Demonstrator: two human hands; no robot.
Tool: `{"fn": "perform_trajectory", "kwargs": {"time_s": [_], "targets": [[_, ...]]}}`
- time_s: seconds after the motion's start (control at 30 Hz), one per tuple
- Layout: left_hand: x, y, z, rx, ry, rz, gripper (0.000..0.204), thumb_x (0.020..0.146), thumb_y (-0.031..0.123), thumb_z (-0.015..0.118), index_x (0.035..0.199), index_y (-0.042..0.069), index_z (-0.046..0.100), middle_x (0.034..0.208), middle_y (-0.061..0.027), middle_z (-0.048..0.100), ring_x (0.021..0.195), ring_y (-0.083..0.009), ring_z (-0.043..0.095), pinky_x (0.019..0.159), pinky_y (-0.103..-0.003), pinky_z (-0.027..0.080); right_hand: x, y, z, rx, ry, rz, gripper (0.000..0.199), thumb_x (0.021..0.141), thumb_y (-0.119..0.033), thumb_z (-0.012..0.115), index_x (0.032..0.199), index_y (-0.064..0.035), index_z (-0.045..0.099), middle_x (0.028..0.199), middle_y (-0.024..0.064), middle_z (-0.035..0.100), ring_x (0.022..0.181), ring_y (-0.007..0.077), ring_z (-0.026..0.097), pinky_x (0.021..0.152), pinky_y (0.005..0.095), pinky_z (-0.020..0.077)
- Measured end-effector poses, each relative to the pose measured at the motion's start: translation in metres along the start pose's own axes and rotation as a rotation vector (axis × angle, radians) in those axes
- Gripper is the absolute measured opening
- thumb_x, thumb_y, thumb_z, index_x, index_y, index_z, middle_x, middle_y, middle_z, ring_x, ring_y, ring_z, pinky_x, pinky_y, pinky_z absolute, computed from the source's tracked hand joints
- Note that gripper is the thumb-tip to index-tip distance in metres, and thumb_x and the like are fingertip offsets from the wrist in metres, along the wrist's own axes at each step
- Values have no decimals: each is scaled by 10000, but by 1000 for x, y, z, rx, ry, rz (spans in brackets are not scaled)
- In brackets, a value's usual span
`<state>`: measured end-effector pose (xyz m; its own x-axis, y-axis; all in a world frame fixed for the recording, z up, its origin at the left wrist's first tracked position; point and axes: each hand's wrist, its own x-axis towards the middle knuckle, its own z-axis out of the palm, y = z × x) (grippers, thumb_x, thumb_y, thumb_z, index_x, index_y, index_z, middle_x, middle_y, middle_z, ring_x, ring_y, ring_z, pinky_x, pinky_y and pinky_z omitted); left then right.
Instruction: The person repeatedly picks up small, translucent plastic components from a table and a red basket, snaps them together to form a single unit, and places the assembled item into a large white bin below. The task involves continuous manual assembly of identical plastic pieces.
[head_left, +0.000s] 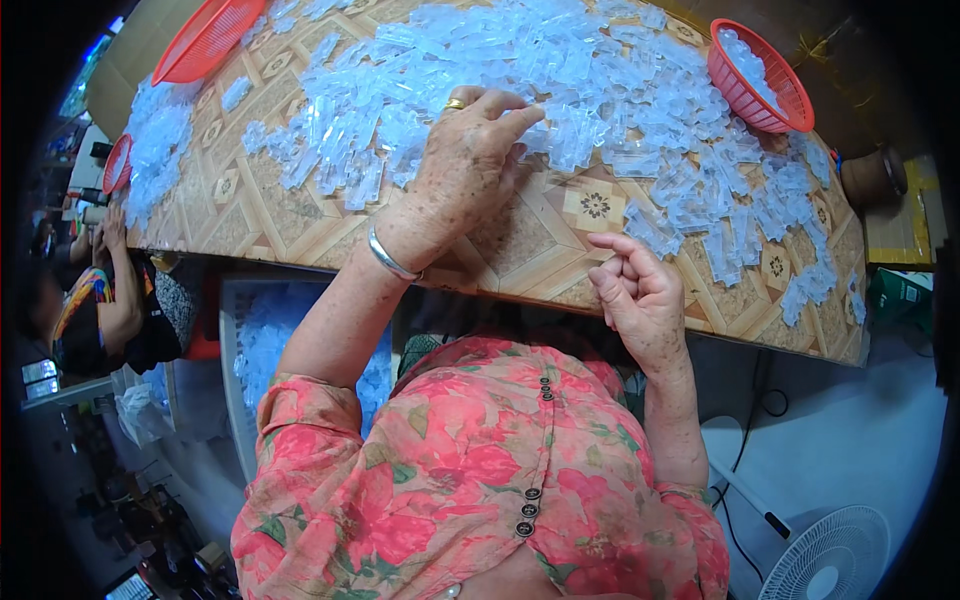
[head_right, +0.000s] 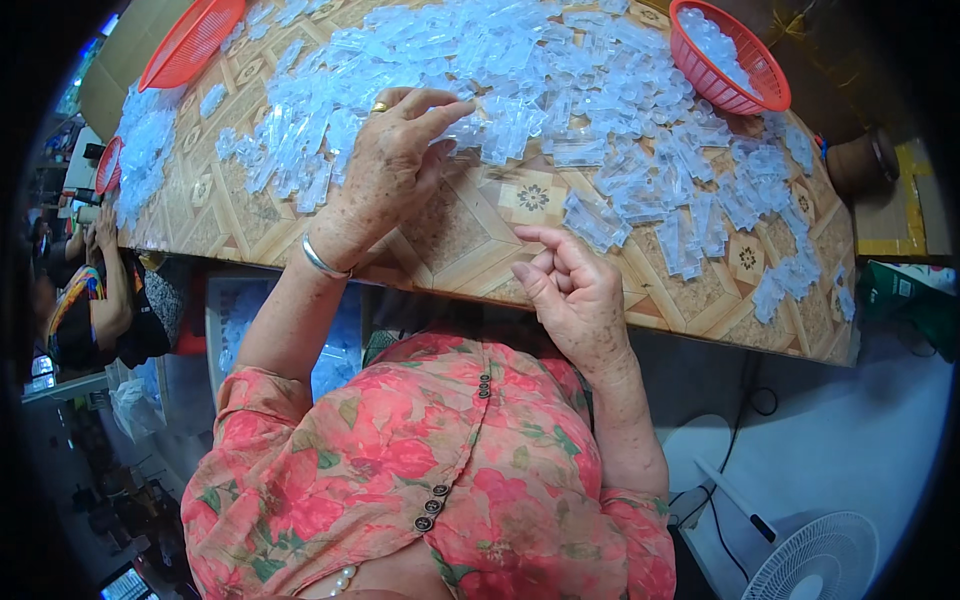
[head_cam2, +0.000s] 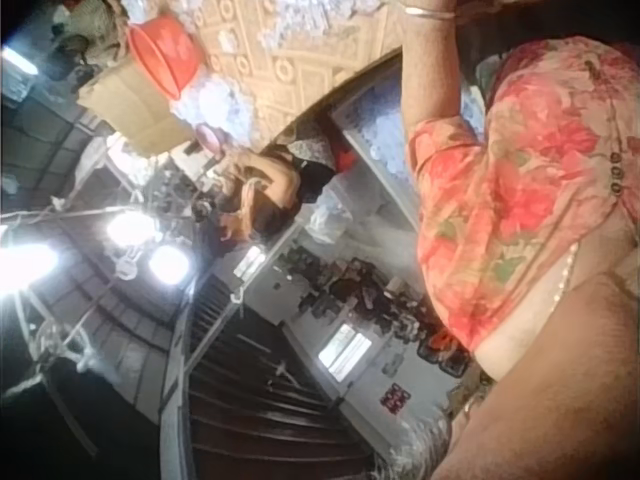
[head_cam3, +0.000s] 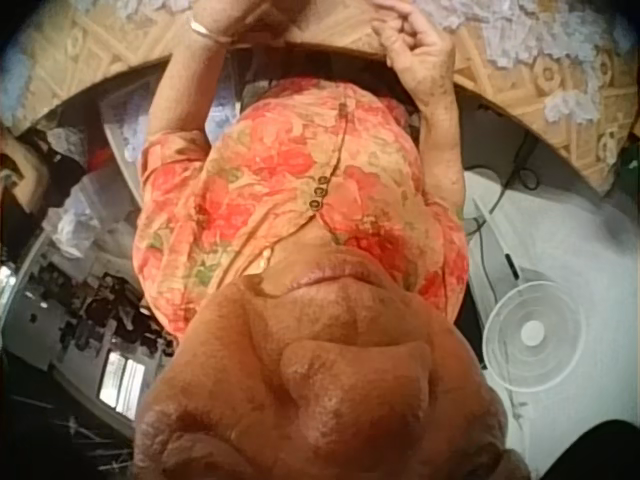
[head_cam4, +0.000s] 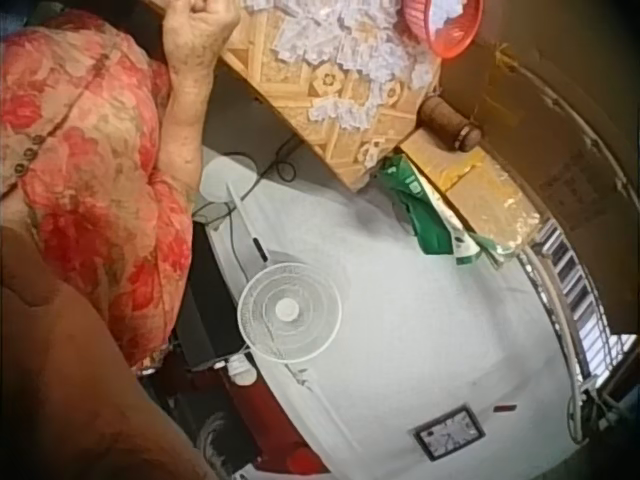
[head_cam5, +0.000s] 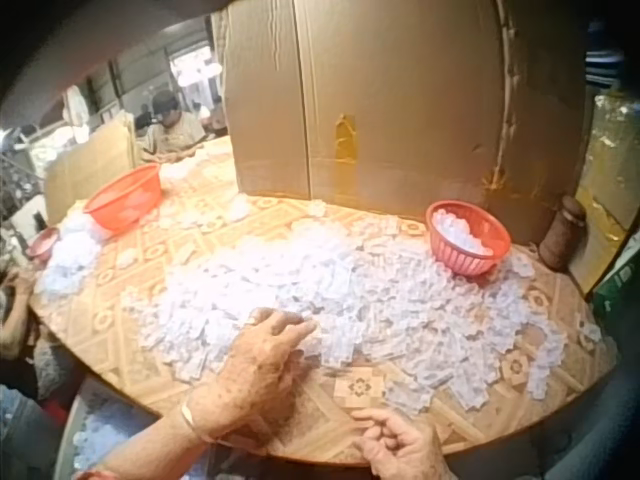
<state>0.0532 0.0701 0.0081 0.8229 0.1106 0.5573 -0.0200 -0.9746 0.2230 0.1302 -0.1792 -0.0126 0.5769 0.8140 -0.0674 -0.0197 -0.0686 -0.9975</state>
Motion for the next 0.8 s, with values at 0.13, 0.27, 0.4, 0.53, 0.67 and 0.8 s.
{"fn": "perform_trajectory", "kwargs": {"time_s": [0.13, 0.27, 0.4, 0.53, 0.67, 0.8], "targets": [[15, 9, 5, -27, 7, 63, 545, 736, -17, 720, 1264, 88, 630, 1270, -99, 627, 1105, -358, 574, 955, -428, 498, 0, 1, 0, -22, 14, -16, 291, 940, -20, 662, 1225, 27, 628, 742, -65, 523, 612, -22, 438, 543, 158, 366], [27, 6, 21, 0, -75, 130, 555, 719, 5, 741, 1259, 57, 622, 1296, -114, 605, 1144, -358, 564, 1000, -427, 489, 1, 1, 1, -22, 26, -24, 284, 940, -21, 662, 1218, 26, 631, 740, -64, 522, 614, -19, 440, 550, 159, 373], [24, 8, 20, -20, -145, 46, 549, 689, 32, 774, 1219, 52, 629, 1224, -128, 619, 1140, -356, 563, 991, -421, 492, -1, 5, 1, -31, 53, -50, 274, 939, -25, 664, 1208, 22, 638, 740, -61, 524, 613, -16, 442, 553, 161, 375], [11, 9, 18, -14, -61, 29, 468, 670, 56, 797, 1110, 42, 635, 1191, -131, 623, 1132, -349, 563, 963, -422, 496, -2, 7, 2, -57, 58, -68, 263, 940, -30, 666, 1198, 17, 645, 739, -60, 528, 608, -14, 443, 552, 164, 376], [0, 22, 3, -36, -20, -65, 393, 702, 73, 797, 1051, 39, 621, 1108, -136, 654, 1022, -364, 615, 865, -413, 528, -3, 6, 2, -57, 55, -51, 282, 948, -37, 660, 1223, 19, 627, 736, -58, 536, 602, -14, 459, 542, 164, 381], [-16, 30, 1, -302, -71, -253, 328, 817, 87, 774, 1095, 29, 611, 920, -82, 688, 822, -229, 677, 707, -322, 547, -3, 9, 5, 11, 101, -82, 360, 959, -38, 646, 1304, 19, 561, 734, -50, 535, 583, -15, 465, 516, 165, 376]]}}
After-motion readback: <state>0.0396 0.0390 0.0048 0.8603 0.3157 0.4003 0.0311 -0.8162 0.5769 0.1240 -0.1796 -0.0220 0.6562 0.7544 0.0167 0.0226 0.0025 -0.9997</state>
